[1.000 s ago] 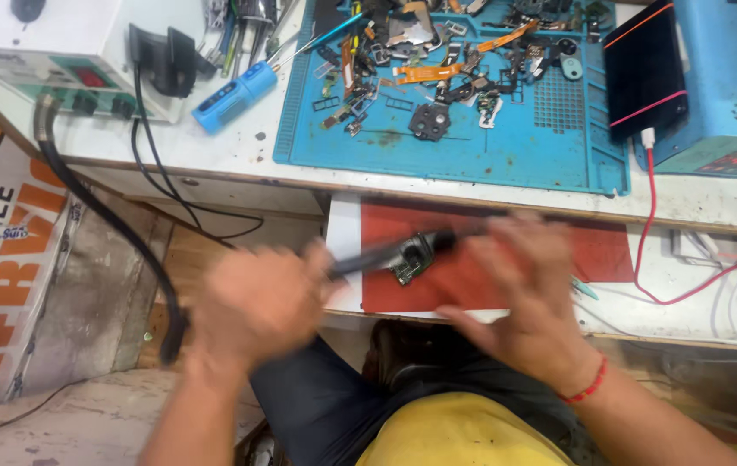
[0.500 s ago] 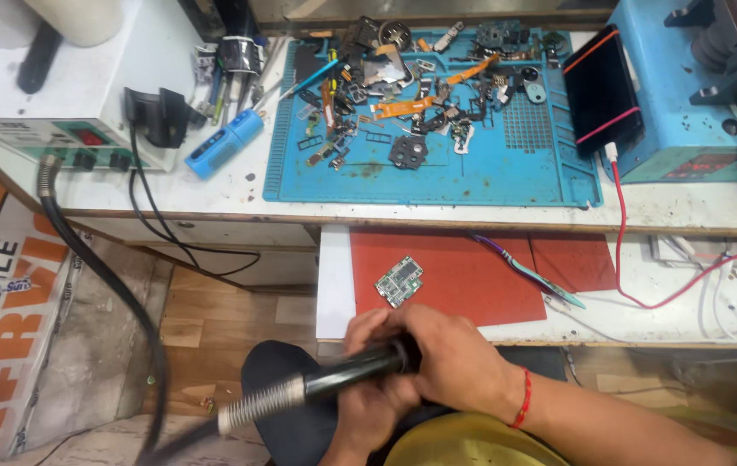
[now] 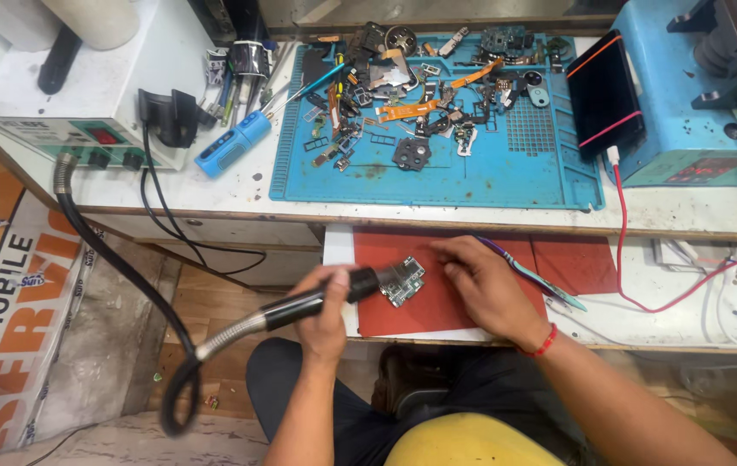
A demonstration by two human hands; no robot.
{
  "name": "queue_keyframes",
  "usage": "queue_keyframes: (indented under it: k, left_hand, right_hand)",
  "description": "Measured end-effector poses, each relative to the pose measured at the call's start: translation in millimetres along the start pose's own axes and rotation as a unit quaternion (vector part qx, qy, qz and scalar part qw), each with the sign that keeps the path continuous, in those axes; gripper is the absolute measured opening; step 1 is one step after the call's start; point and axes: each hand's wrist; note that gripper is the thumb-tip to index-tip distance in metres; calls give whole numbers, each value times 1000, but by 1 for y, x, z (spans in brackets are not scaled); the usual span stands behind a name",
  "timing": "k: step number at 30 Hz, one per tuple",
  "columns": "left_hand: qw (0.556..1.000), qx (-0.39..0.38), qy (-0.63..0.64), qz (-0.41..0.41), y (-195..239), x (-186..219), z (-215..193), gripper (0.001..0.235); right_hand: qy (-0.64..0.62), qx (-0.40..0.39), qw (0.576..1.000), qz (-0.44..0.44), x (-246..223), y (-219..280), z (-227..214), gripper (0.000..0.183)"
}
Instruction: The person uses a hot air gun to apply heat to a small circuit board placed on a red mat. They hold the board steady with one hand while directing the hot air nozzle with the other, focusing on specific components on the board.
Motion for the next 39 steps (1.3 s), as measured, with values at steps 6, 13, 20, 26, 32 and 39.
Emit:
queue_keyframes:
  k: [6,13,20,26,32,39]
  left_hand:
    - [995,87,46,13,12,-21,-1,27]
    - [996,30,12,83,13,-16,-2,23]
    - [995,3,8,102,16,-11,-6,22]
    - [993,-17,-15,116,15,-8,-3,22]
    - [994,-32,-8,104,13,-10,-4,22]
    - [994,-47,-2,101,9,-7,-4,23]
  right_hand:
    - [179,-47,956,-230,-18,-9,-4,70]
    - [167,-32,969,-180,-19,-6,-5,57]
    - [214,21,952,-216,-23,3,-2,45]
    - [242,25,946,-215,-23,2,-6,39]
    - [243,-13,951,-190,-15,-2,-15,42]
    - [235,1,955,-182,-15,-3,-14,44]
Point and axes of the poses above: each hand's wrist, its own y-axis away from the middle knuckle, its own z-axis out of the palm, x = y × z, and after that the axes turned 12 degrees about z, right-handed
